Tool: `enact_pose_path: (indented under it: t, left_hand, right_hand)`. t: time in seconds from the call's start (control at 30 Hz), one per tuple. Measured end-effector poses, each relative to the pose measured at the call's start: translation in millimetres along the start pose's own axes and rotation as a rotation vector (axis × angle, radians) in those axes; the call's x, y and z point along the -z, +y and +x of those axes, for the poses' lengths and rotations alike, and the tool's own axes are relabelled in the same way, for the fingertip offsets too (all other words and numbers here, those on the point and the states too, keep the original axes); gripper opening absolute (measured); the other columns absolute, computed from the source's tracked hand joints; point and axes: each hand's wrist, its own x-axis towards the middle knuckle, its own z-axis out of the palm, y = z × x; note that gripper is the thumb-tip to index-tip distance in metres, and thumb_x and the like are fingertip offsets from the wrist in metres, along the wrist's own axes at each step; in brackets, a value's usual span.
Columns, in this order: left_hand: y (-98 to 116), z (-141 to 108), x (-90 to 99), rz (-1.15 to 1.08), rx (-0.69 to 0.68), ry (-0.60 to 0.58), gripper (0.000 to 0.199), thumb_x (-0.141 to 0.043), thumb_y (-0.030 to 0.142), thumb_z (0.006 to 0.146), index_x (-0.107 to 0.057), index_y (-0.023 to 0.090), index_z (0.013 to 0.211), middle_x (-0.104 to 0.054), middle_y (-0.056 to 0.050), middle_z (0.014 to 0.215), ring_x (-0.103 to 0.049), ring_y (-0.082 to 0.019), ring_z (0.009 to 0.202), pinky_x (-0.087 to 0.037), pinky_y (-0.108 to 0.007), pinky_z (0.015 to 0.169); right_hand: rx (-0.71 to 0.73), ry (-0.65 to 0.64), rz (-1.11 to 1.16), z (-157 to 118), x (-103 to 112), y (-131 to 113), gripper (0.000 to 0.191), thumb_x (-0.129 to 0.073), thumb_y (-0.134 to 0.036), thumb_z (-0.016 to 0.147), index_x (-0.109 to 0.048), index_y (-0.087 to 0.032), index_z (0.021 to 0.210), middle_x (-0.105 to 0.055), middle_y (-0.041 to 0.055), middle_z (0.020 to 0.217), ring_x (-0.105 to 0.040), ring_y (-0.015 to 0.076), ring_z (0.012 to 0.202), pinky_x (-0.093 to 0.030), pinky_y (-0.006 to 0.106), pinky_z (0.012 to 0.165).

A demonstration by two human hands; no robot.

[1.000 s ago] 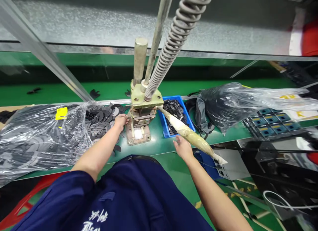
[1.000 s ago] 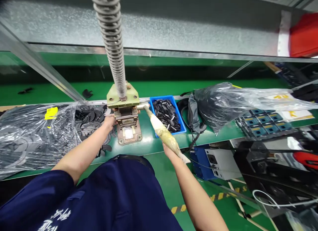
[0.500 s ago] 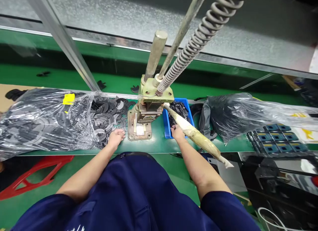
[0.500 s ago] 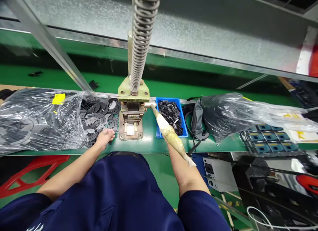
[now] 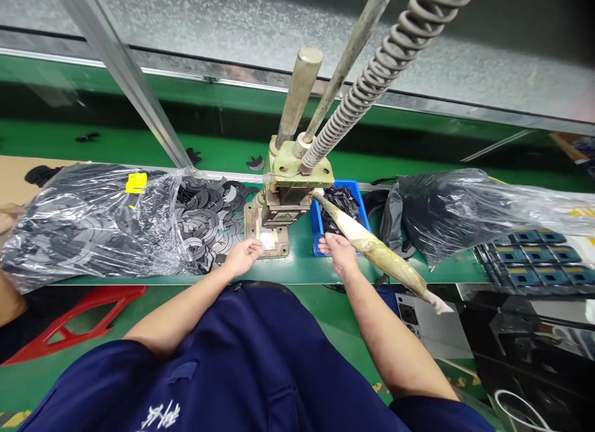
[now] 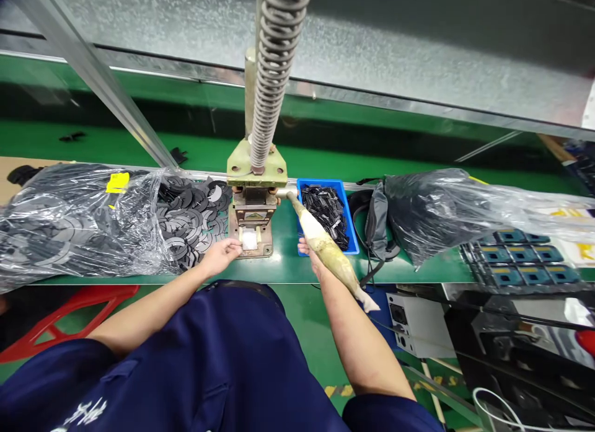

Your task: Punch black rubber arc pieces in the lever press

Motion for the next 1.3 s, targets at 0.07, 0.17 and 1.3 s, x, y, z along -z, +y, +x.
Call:
enact_pose_path:
  t: [0.07,0.17,1.3]
  left_hand:
    - [10.7,-0.7,-5.8,0.048,-0.074,-0.067,0.029,-0.063,0.031,0.075,-0.064,0.014,0.098,-0.068,-0.006,0.086,-0.061,-0.015,0.071,-0.050,-0.029,0.072]
    - [22.9,-1.5,-11.1,0.087,-0.175,-0.099,0.034,-0.062,0.029,0.077,-0.063,0.013,0.107,-0.068,-0.008,0.092,-0.060,-0.014,0.070,-0.051,-0.028,0.072]
    - [27.4,-4.9,-17.4,-0.347,0.205,-0.130,0.031,-0.071,0.037,0.075,-0.065,0.012,0.091,-0.066,-0.004,0.072,-0.058,-0.010,0.060,-0.044,-0.022,0.056]
  right_hand:
    - [-0.097,-0.047,0.096,-8.1,-14.8,0.7,0.040,-0.062,-0.056,0.078,-0.060,-0.017,0.082,-0.068,0.0047,0.066,-0.063,0.0132,0.055,-0.054,0.026,0.052]
    - [-0.210,-0.126,0.212,-20.3,-41.0,-2.4,0.041,-0.065,-0.056,0.076,-0.062,-0.016,0.086,-0.070,0.0061,0.069,-0.065,0.0131,0.056,-0.056,0.026,0.052]
    - [-0.241,-0.201,0.236,-56.3,-107.2,-10.5,0.034,-0.079,-0.038,0.060,-0.060,-0.019,0.081,-0.068,0.0002,0.066,-0.065,0.0137,0.061,-0.055,0.027,0.060]
